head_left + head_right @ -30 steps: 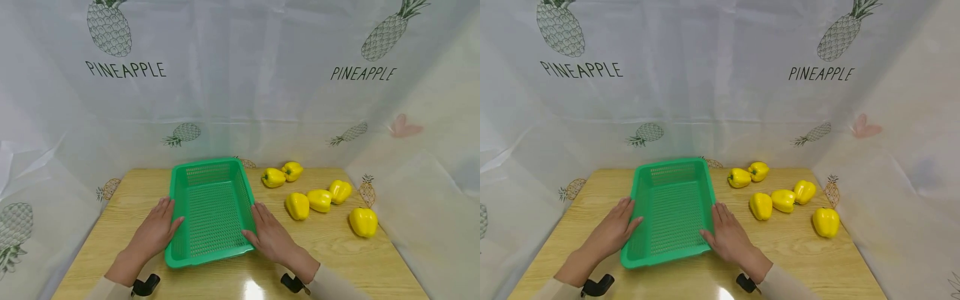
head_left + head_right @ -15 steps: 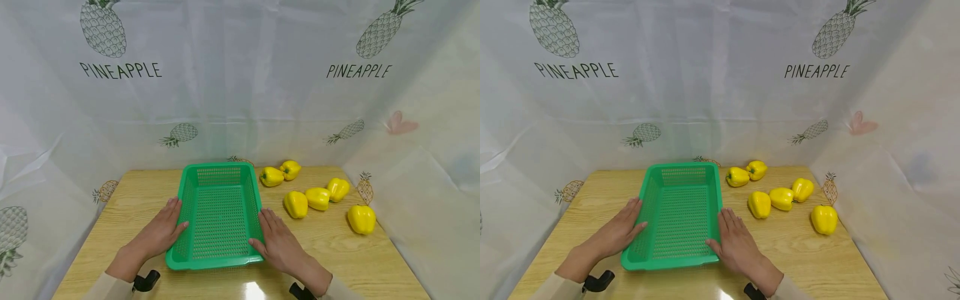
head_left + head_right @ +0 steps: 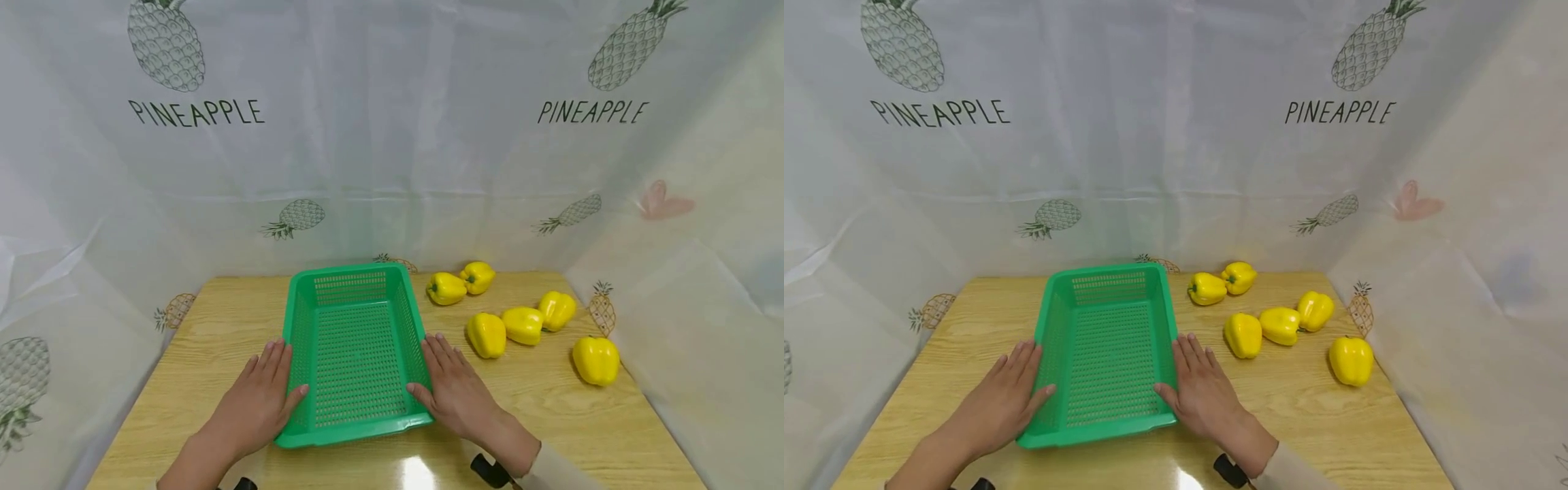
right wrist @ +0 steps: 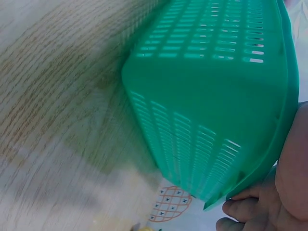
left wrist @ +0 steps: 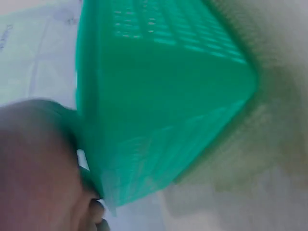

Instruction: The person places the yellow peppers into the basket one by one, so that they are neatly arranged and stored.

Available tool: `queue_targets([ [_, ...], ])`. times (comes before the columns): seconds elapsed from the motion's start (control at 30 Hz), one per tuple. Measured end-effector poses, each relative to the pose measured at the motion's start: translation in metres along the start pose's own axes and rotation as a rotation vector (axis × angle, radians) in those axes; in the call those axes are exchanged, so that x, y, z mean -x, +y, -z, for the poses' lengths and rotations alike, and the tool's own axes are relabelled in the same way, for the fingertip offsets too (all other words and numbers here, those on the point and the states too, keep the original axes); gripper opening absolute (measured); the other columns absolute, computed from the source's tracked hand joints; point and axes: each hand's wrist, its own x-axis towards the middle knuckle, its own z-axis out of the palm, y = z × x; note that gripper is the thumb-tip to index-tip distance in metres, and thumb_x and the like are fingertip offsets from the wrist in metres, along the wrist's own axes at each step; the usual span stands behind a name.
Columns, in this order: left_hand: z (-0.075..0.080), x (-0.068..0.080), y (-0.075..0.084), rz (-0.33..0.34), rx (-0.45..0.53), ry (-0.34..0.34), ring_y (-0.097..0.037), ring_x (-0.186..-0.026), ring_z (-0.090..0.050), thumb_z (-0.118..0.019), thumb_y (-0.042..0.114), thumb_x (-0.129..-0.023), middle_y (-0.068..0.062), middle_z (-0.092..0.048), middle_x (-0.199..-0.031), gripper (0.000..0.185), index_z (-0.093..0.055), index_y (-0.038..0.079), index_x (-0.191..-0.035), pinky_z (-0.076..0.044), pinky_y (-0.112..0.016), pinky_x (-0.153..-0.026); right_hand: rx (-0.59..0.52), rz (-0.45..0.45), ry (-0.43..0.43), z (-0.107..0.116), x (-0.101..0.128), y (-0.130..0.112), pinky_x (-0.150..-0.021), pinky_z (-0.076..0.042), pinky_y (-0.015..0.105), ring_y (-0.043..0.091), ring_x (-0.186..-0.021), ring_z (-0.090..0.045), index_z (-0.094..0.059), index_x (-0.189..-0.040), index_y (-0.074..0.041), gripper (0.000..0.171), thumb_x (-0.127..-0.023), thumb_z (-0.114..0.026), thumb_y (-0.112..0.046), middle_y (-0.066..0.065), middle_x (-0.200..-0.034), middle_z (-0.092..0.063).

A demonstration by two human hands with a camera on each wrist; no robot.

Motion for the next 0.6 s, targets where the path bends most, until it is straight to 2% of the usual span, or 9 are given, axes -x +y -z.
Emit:
queue_targets([
  [0.1, -0.0018, 0.0083, -0.0007, 0.018, 0.008, -0.004, -0.047, -0.157, -0.029, -0.053, 0.044, -0.111, -0.031, -0.032, -0.167, 0.076, -0.034, -0.011, -0.16, -0.029, -0.068, -0.124, -0.004, 0.005, 0.001, -0.0009, -0.0004, -0.0031, -0.126, -0.029, 0.063, 0.04, -0.161, -0.024, -0.034, -0.162, 0.005, 0.077, -0.11, -0.052, -0.049, 0.024, -0.17, -0.031],
  [0.3, -0.0042, 0.0114, -0.0021, 0.037, 0.039, -0.002, -0.043, -0.159, -0.027, -0.049, 0.045, -0.112, -0.026, -0.031, -0.169, 0.073, -0.034, -0.007, -0.161, -0.024, -0.067, -0.126, 0.022, 0.005, -0.005, 0.0011, 0.0018, -0.0049, -0.127, -0.028, 0.061, 0.039, -0.161, -0.023, -0.034, -0.162, 0.005, 0.079, -0.11, -0.05, -0.052, 0.024, -0.17, -0.03],
  [0.6, -0.0029, 0.0068, -0.0058, 0.018, 0.004, -0.002, -0.045, -0.157, -0.03, -0.052, 0.041, -0.112, -0.027, -0.034, -0.168, 0.07, -0.037, -0.007, -0.16, -0.025, -0.068, -0.125, 0.024, 0.005, -0.002, 0.0014, 0.0025, -0.007, -0.127, -0.028, 0.062, 0.04, -0.161, -0.025, -0.034, -0.162, 0.006, 0.079, -0.11, -0.053, -0.05, 0.025, -0.17, -0.031],
])
